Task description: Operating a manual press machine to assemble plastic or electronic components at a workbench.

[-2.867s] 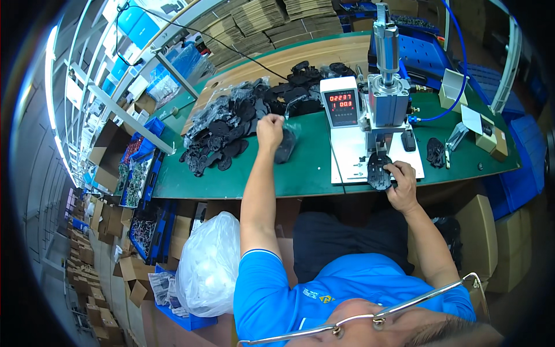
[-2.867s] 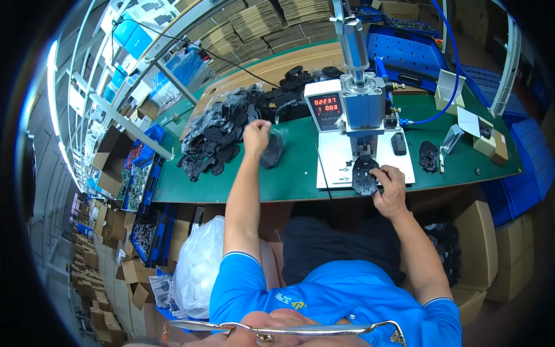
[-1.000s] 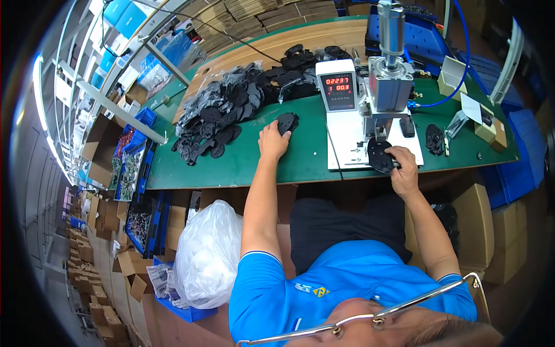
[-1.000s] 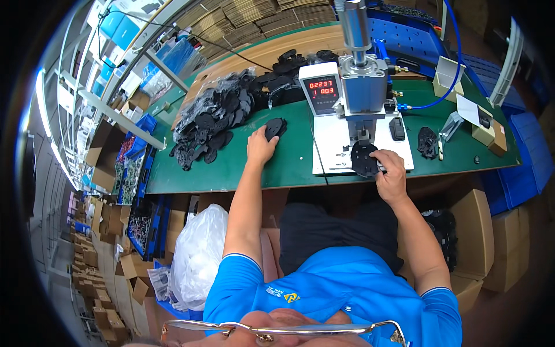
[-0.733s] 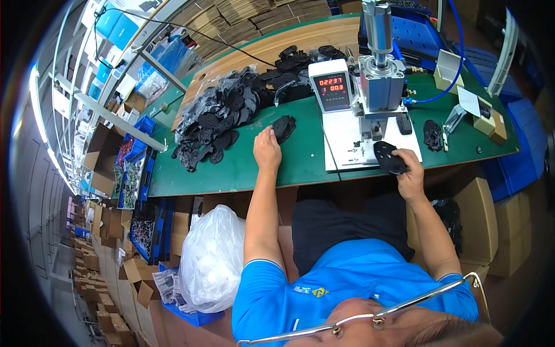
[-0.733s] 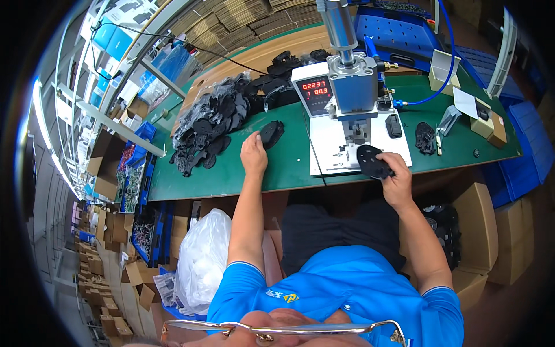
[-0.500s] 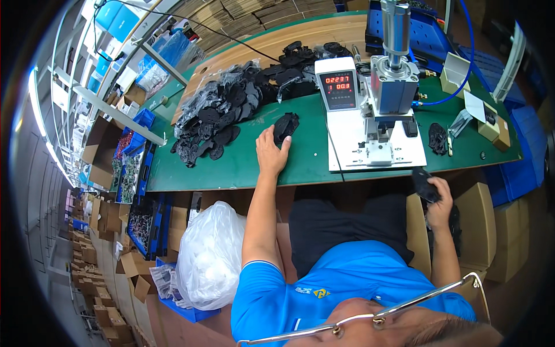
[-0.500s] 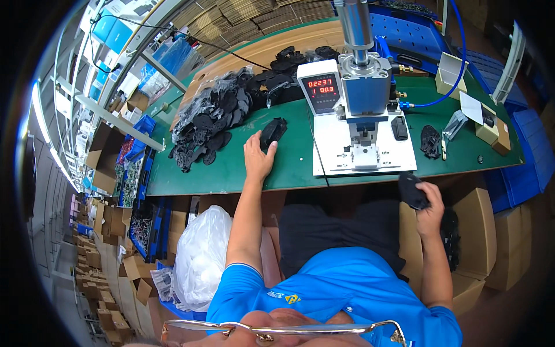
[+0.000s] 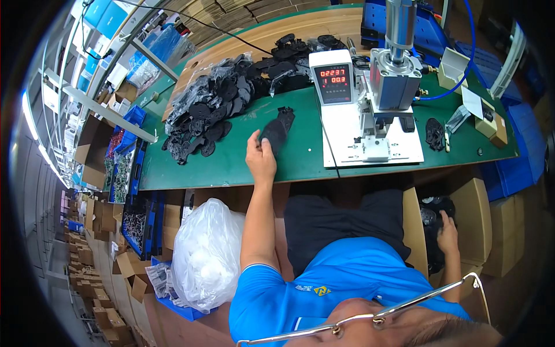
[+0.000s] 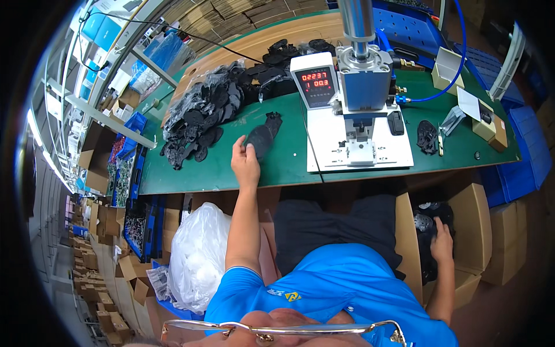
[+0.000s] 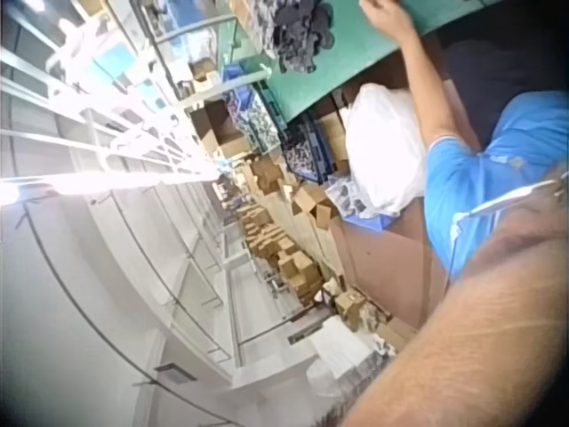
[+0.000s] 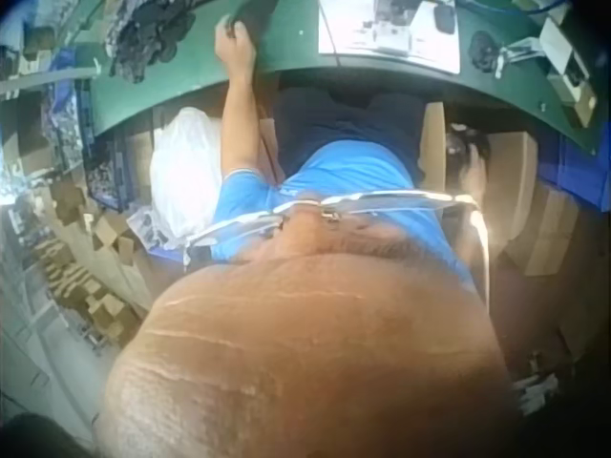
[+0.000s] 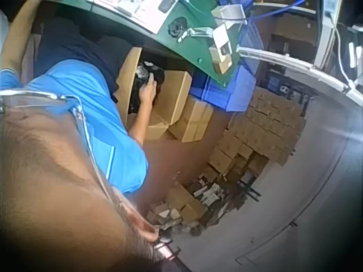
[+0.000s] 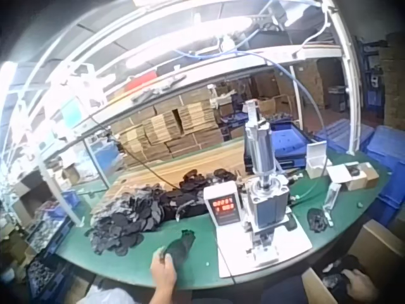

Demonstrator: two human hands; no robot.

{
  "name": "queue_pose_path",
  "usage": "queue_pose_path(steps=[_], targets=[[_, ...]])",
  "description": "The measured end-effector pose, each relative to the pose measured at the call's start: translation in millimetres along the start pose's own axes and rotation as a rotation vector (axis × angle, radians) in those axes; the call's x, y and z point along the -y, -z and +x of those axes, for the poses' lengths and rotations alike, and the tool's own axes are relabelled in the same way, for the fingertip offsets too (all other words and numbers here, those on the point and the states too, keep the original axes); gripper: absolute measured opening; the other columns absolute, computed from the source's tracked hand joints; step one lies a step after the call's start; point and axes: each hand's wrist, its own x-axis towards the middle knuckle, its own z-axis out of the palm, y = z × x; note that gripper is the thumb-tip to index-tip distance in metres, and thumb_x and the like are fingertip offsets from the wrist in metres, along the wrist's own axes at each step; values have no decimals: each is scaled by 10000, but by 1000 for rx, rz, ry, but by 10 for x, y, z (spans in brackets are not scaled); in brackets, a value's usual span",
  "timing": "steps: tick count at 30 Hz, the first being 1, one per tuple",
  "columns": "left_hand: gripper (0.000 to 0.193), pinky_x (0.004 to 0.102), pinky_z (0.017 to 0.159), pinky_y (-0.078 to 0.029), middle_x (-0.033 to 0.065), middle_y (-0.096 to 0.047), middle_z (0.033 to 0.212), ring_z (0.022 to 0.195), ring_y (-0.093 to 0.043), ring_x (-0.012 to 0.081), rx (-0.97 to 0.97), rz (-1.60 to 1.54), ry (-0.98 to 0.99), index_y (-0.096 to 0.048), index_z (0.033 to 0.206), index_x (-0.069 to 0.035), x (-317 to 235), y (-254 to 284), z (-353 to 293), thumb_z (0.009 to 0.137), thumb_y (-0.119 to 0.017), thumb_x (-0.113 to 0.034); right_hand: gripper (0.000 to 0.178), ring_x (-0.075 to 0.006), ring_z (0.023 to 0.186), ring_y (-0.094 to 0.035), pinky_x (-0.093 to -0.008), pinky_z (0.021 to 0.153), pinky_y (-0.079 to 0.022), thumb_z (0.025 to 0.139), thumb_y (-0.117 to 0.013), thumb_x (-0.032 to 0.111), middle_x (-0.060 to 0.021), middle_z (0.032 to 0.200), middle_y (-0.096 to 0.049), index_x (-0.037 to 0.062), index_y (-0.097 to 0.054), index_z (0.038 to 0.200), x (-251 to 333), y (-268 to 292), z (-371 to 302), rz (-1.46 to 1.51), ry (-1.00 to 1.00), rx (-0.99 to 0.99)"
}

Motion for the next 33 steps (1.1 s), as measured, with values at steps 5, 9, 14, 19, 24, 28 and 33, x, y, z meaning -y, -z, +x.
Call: queue_pose_path(steps=[5, 9, 14, 19, 24, 28, 33], targets=[[325, 486, 1091, -572, 226, -767, 1297, 1243, -735, 386, 122, 340, -169, -812, 1275, 15, 68, 182, -549, 1107, -728, -250, 599, -413, 1127, -744, -459, 1003, -604, 976, -678, -79, -217, 1226, -727, 75, -642, 1553, 990, 344, 400, 377, 197, -53], [489, 522, 1159, -534, 252, -704, 1441, 1332, -676, 438, 277, 416, -161, -797, 1303, 16, -248, 217, -801, 1023, -845, -382, 379, -392, 1002, -758, -433, 901, -609, 983, -727, -54, -192, 1084, -740, 26, -744, 1353, 1775, 682, 695, 540, 523, -250], [883, 597, 1304, -410, 200, -605, 1656, 1543, -540, 433, 542, 581, -664, -645, 1586, -56, -317, 246, -916, 871, -960, -469, 211, -365, 933, -781, -424, 840, -615, 989, -755, -38, -174, 1040, -780, -4, -786, 1195, 2317, 803, 1120, 679, 657, -417], [595, 560, 1212, -512, 142, -720, 1503, 1389, -645, 408, 539, 555, -758, -732, 1435, -51, -80, 285, -993, 848, -830, -54, 175, -361, 958, -774, -419, 863, -612, 1012, -731, 8, -172, 1050, -774, 6, -799, 1174, 2688, 759, 1414, 808, 691, -411], [611, 515, 1100, -596, 173, -781, 1347, 1246, -724, 413, 408, 337, -806, -751, 1327, -20, -572, 74, -1061, 743, -676, 142, 151, -363, 959, -764, -426, 868, -611, 998, -732, 20, -169, 1040, -768, 0, -798, 1133, 2747, 488, 1609, 852, 627, -406], [593, 510, 1082, -626, 190, -786, 1337, 1236, -762, 425, 451, 221, -955, -747, 1302, -5, -1070, -301, -1157, 739, -703, 176, 146, -366, 957, -749, -448, 882, -606, 983, -725, 34, -165, 1032, -760, -12, -789, 1107, 2758, 491, 1593, 787, 688, -477], [513, 485, 1083, -628, 177, -772, 1344, 1256, -754, 385, 508, 230, -1133, -740, 1332, 5, -1250, -867, -1184, 820, -718, 45, 247, -371, 973, -739, -461, 895, -601, 985, -721, 45, -172, 1055, -747, -7, -774, 1220, 2724, 502, 1562, 762, 688, -440]])
